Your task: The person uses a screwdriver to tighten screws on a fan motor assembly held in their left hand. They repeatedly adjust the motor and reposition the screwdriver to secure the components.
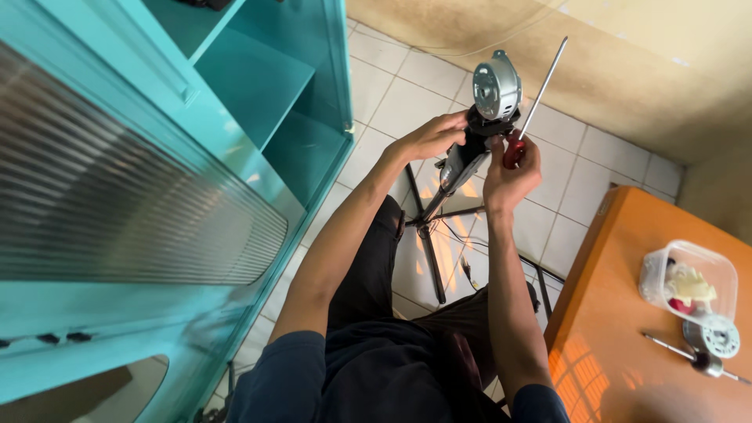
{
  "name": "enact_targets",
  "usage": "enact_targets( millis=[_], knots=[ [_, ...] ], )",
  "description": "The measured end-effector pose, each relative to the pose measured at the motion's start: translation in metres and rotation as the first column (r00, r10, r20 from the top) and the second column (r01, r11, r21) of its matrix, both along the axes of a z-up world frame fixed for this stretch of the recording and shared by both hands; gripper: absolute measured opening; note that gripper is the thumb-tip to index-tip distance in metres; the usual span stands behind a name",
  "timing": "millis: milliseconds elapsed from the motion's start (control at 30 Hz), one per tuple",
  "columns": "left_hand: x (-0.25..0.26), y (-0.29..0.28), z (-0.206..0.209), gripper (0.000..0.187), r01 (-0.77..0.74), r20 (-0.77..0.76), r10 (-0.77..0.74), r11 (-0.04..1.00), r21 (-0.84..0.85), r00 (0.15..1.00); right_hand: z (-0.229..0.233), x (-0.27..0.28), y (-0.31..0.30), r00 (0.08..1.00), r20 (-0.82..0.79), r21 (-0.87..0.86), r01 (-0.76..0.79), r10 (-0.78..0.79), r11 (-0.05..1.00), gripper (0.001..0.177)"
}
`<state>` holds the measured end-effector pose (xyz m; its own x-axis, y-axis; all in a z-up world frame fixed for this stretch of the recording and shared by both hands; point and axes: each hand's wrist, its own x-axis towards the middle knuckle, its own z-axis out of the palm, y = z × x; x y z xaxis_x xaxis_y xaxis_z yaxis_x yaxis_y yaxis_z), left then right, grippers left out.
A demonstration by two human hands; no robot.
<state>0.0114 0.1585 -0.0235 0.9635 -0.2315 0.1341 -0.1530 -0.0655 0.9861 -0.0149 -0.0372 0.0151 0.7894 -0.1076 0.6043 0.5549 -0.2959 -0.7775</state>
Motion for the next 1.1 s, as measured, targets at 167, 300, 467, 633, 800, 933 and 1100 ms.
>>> enact_targets(
  millis=[167, 300, 467, 633, 800, 933, 1100],
  knots=[
    [0.014, 0.006, -0.022, 0.076, 0.023, -0.006, -0.023, 1.000, -0.001, 1.000, -0.003, -0.002, 0.004, 0.999, 0.021, 0.027, 0.026, -0.027, 0.999, 0.024],
    [0.010, 0.012, -0.030, 0.080, 0.081, 0.010, -0.082, 0.996, 0.024, 0.997, -0.003, -0.010, 0.008, 1.000, 0.004, 0.074, 0.008, -0.008, 0.997, 0.020],
    [-0.001, 0.003, -0.022, 0.081, 0.091, -0.009, -0.091, 0.996, 0.017, 0.996, -0.004, -0.013, 0.007, 1.000, 0.023, 0.125, -0.017, 0.014, 0.992, 0.016],
    [-0.016, -0.007, -0.002, 0.083, 0.006, -0.020, -0.002, 0.980, 0.197, 1.000, -0.011, -0.009, 0.002, 0.999, -0.008, 0.078, 0.041, -0.041, 0.996, 0.016],
    [-0.022, -0.011, 0.019, 0.072, -0.038, 0.019, 0.033, 0.944, 0.329, 0.999, -0.017, -0.003, 0.000, 0.994, 0.107, 0.036, 0.024, -0.028, 0.999, 0.022],
    [-0.023, -0.011, 0.028, 0.062, -0.065, 0.053, 0.049, 0.924, 0.378, 0.997, -0.019, 0.004, -0.002, 0.994, 0.093, 0.055, -0.054, 0.049, 0.997, 0.026],
    [-0.022, -0.011, 0.035, 0.061, -0.111, 0.111, 0.073, 0.918, 0.380, 0.991, -0.021, 0.016, -0.003, 0.998, -0.035, 0.029, -0.051, 0.052, 0.998, 0.030]
  ],
)
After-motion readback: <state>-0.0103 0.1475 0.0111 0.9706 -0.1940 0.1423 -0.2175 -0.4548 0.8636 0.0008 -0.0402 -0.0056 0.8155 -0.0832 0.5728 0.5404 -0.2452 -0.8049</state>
